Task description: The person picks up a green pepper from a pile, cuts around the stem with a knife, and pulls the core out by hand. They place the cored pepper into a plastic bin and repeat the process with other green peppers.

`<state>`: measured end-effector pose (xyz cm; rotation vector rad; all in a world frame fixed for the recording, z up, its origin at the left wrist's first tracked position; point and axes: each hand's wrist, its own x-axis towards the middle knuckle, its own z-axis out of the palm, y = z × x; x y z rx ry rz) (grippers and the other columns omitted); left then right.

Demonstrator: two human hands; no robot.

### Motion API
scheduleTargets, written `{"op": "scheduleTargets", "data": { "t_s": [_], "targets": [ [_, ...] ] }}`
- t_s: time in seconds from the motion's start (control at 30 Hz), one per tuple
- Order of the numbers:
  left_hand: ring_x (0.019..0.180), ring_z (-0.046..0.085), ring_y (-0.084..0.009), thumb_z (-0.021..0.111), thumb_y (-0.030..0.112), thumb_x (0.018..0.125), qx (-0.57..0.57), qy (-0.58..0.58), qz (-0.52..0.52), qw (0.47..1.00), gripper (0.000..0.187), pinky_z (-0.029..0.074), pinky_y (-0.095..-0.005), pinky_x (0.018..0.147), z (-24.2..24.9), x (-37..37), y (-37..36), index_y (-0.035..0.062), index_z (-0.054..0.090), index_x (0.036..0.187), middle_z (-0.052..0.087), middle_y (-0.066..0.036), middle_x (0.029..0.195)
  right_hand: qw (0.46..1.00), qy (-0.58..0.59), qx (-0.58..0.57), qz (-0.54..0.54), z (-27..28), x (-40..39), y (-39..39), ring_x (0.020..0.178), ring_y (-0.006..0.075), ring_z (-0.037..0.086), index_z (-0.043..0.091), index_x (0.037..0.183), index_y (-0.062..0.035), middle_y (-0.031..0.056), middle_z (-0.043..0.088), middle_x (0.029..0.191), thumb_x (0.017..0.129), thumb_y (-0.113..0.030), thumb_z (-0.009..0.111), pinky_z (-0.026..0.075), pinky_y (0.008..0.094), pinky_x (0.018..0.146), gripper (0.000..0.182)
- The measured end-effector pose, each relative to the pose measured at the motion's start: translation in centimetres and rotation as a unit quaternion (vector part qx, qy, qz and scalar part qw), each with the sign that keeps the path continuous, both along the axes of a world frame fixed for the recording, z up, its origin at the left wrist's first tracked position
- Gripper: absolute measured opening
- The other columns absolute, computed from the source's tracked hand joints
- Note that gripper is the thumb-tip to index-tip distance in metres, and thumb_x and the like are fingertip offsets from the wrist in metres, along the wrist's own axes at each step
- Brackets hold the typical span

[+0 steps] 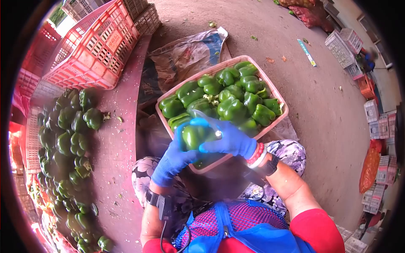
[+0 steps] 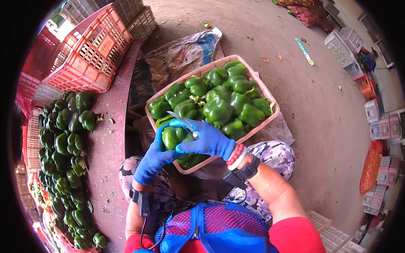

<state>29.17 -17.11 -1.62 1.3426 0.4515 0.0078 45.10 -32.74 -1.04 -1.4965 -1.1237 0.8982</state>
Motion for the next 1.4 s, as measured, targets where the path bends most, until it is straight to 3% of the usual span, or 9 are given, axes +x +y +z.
{"op": "scheduleTargets", "data": {
  "t_s": [0.13, 0.27, 0.37, 0.6, 0.73, 0.8, 0.9, 1.2, 1.4],
  "targets": [
    [0.097, 0.059, -0.0147, 0.075, 0.009, 0.070, -0.051, 0.022, -0.034, 0.998, 0.078, 0.052, -0.0267, 0.081, -0.5, -0.5, 1.1, 0.0062, 0.043, 0.141, 0.060, -0.006, 0.115, 0.991, 0.132, -0.024, 0.003, 1.2, -0.3, -0.3, 0.114, 0.0199, 0.063, 0.037, 0.155, -0.0084, 0.0108, 0.056, 0.142, 0.080, -0.025, 0.079, 0.050, 0.0323, 0.097, 0.087],
    [0.119, 0.056, -0.0208, 0.079, 0.019, 0.068, -0.202, -0.104, -0.026, 0.973, 0.078, 0.045, -0.0338, 0.103, -0.9, -0.5, 1.8, 0.0028, 0.049, 0.139, 0.059, -0.009, 0.127, 0.891, 0.453, -0.026, 0.011, -0.7, 1.1, -1.7, 0.079, 0.0110, 0.065, 0.044, 0.149, -0.0070, 0.0058, 0.066, 0.119, 0.085, -0.022, 0.073, 0.051, 0.0241, 0.059, 0.072],
    [0.123, 0.055, -0.0235, 0.087, 0.044, 0.069, -0.198, -0.114, 0.005, 0.973, 0.099, 0.044, -0.0368, 0.107, 0.1, -1.2, 1.9, -0.0028, 0.045, 0.144, 0.056, -0.012, 0.136, 0.874, 0.471, -0.057, -0.107, -1.1, 0.7, -2.5, 0.068, 0.0153, 0.066, 0.047, 0.141, 0.0016, 0.0103, 0.069, 0.110, 0.091, -0.023, 0.066, 0.054, 0.0279, 0.053, 0.058],
    [0.111, 0.064, -0.0439, 0.074, 0.036, 0.078, -0.397, -0.341, 0.061, 0.850, 0.094, 0.061, -0.0449, 0.084, -1.8, 0.5, 5.4, -0.0087, 0.032, 0.150, 0.059, -0.031, 0.126, 0.757, 0.624, 0.194, 0.030, -1.5, 3.7, -2.7, 0.124, 0.0380, 0.057, 0.040, 0.145, 0.0059, 0.0253, 0.055, 0.137, 0.084, -0.045, 0.072, 0.051, 0.0538, 0.103, 0.086],
    [0.121, 0.057, -0.0513, 0.067, 0.032, 0.086, -0.450, -0.289, 0.123, 0.836, 0.082, 0.060, -0.0507, 0.086, -2.9, 0.1, 6.8, -0.0056, 0.033, 0.151, 0.051, -0.034, 0.138, 0.977, 0.077, -0.071, -0.187, -0.8, 3.3, -3.9, 0.106, 0.0341, 0.065, 0.049, 0.142, -0.0037, 0.0202, 0.060, 0.129, 0.084, -0.052, 0.075, 0.054, 0.0411, 0.081, 0.080],
    [0.122, 0.056, -0.0528, 0.068, 0.033, 0.086, -0.448, -0.253, 0.138, 0.846, 0.081, 0.060, -0.0515, 0.086, -3.3, 0.2, 6.4, -0.0046, 0.035, 0.150, 0.051, -0.033, 0.139, 0.933, -0.288, -0.127, -0.173, -4.8, 1.0, -3.9, 0.100, 0.0347, 0.066, 0.056, 0.138, -0.0082, 0.0189, 0.061, 0.125, 0.081, -0.057, 0.077, 0.055, 0.0408, 0.079, 0.078],
    [0.121, 0.057, -0.0524, 0.067, 0.035, 0.088, -0.461, -0.269, 0.120, 0.837, 0.077, 0.059, -0.0524, 0.088, -3.3, 0.2, 6.5, -0.0036, 0.039, 0.148, 0.053, -0.031, 0.138, 0.858, -0.455, -0.188, -0.150, -6.2, -2.1, -2.8, 0.104, 0.0384, 0.061, 0.060, 0.132, -0.0103, 0.0197, 0.059, 0.122, 0.078, -0.051, 0.080, 0.051, 0.0475, 0.089, 0.070],
    [0.119, 0.059, -0.0506, 0.065, 0.038, 0.089, -0.436, -0.237, 0.168, 0.852, 0.074, 0.059, -0.0494, 0.082, -2.9, 0.0, 6.4, -0.0015, 0.041, 0.147, 0.054, -0.029, 0.138, 0.836, -0.470, -0.209, -0.194, -8.9, -5.3, -2.2, 0.095, 0.0383, 0.058, 0.062, 0.103, -0.0111, 0.0161, 0.056, 0.103, 0.082, -0.025, 0.071, 0.051, 0.0518, 0.080, 0.026],
    [0.119, 0.059, -0.0497, 0.063, 0.036, 0.090, -0.412, -0.208, 0.161, 0.872, 0.073, 0.058, -0.0475, 0.083, -3.1, -0.4, 6.6, -0.0006, 0.040, 0.149, 0.054, -0.028, 0.138, 0.815, -0.500, -0.210, -0.205, -9.3, -4.1, -3.8, 0.092, 0.0374, 0.059, 0.060, 0.111, -0.0163, 0.0161, 0.054, 0.104, 0.090, -0.029, 0.067, 0.052, 0.0492, 0.076, 0.026]
  ]
}}
